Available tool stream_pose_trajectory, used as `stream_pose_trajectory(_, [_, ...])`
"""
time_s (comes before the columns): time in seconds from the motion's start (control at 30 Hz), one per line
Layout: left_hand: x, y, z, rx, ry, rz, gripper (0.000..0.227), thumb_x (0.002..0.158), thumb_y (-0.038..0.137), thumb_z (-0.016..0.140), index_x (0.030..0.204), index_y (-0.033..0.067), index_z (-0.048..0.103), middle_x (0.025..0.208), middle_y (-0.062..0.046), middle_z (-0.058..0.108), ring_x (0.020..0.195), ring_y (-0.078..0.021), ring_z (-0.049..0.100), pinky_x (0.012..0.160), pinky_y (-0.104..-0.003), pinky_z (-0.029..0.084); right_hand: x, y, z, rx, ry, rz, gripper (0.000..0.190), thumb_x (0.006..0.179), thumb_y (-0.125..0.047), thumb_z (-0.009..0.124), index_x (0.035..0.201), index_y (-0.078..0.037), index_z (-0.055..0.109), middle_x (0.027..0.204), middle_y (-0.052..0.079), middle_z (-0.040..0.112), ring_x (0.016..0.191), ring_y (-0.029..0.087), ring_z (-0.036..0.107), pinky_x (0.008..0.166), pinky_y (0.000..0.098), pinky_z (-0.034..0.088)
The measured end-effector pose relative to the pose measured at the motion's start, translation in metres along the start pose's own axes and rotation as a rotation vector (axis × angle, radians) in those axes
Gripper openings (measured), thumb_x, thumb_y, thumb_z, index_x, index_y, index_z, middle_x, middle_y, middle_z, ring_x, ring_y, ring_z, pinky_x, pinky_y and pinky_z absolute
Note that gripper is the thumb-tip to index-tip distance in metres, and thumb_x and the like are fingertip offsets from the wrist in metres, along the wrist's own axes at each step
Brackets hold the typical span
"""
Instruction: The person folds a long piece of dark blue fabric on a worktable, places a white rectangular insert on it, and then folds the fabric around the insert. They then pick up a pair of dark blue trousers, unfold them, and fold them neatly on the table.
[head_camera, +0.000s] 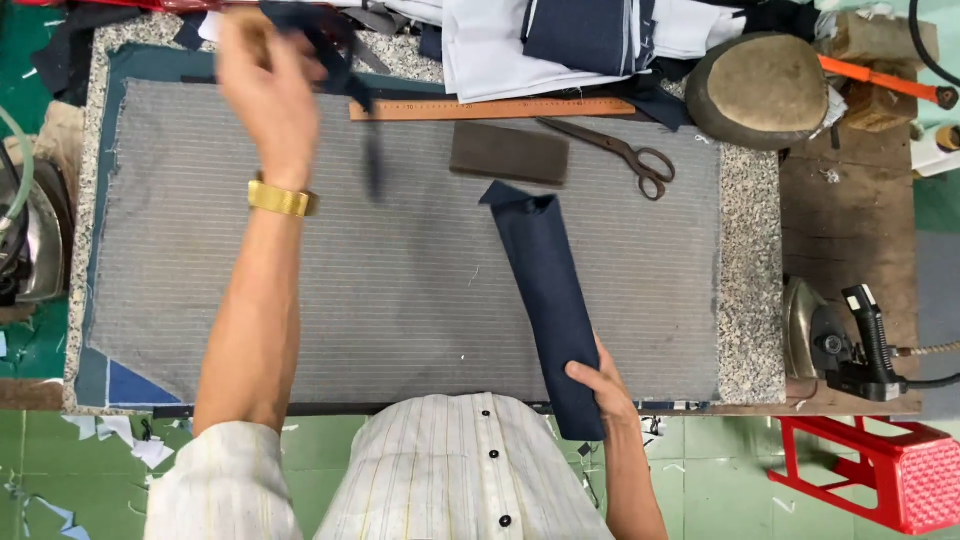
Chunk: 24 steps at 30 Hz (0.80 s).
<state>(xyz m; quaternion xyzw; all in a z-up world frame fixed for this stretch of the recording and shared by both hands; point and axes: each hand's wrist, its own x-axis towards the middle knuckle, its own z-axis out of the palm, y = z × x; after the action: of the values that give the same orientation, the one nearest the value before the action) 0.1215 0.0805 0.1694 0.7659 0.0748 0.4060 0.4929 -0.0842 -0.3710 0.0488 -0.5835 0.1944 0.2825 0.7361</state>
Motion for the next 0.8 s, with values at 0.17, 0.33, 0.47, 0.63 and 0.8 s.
stream_pose_trajectory(0.17, [-0.033, 0.024, -0.004, 0.088, -0.27, -0.252, 0.044, 0.112, 0.041, 0.031, 0.089, 0.016, 0.058, 0.067, 0.006, 0.057, 0.058, -0.0078, 0.056, 0.064, -0.024, 0.051, 0.042, 0.065, -0.009, 0.222, -0.004, 0.038, 0.081, 0.067, -0.029, 0.081, 0.139, -0.003, 0.056, 0.109, 0.021, 0.07, 0.084, 0.033, 0.07, 0.067, 0.0449, 0.058])
stream_pose_trajectory(0.33, [-0.153, 0.028, 0.002, -0.114, -0.739, -0.818, 0.067, 0.109, 0.053, 0.026, 0.143, -0.0016, 0.047, 0.123, -0.028, 0.058, 0.107, -0.04, 0.061, 0.084, -0.05, 0.055, 0.066, 0.058, 0.063, 0.066, -0.302, 0.001, 0.088, 0.089, -0.058, 0.055, 0.151, 0.003, 0.044, 0.147, 0.036, 0.046, 0.135, 0.046, 0.045, 0.108, 0.0501, 0.036])
stream_pose_trajectory(0.47, [-0.201, 0.028, -0.005, 0.014, -0.665, -1.042, 0.09, 0.106, 0.067, 0.027, 0.16, -0.0049, 0.021, 0.165, -0.03, 0.022, 0.155, -0.0404, 0.02, 0.127, -0.052, 0.016, 0.117, 0.053, 0.044, -0.557, 0.1, -0.381, 0.062, 0.095, -0.027, 0.076, 0.15, -0.009, 0.054, 0.126, 0.014, 0.063, 0.106, 0.02, 0.064, 0.098, 0.033, 0.052])
stream_pose_trajectory(0.63, [-0.24, 0.001, -0.004, 0.082, -0.553, -0.942, 0.064, 0.103, 0.044, 0.057, 0.15, 0.0029, 0.044, 0.137, -0.033, 0.058, 0.128, -0.0486, 0.056, 0.102, -0.058, 0.05, 0.153, -0.035, 0.086, -1.056, 0.117, -0.739, 0.051, 0.099, -0.018, 0.061, 0.149, -0.012, 0.053, 0.16, 0.021, 0.033, 0.148, 0.046, 0.03, 0.119, 0.057, 0.029])
stream_pose_trajectory(0.8, [-0.257, -0.026, -0.012, 0.03, -0.526, -0.851, 0.053, 0.103, 0.03, 0.057, 0.143, -0.0038, 0.048, 0.133, -0.037, 0.06, 0.126, -0.0526, 0.056, 0.101, -0.061, 0.05, 0.218, -0.061, 0.116, -1.463, 0.139, -0.766, 0.055, 0.105, -0.019, 0.047, 0.159, -0.019, 0.043, 0.174, 0.012, 0.012, 0.157, 0.042, 0.009, 0.125, 0.056, 0.016])
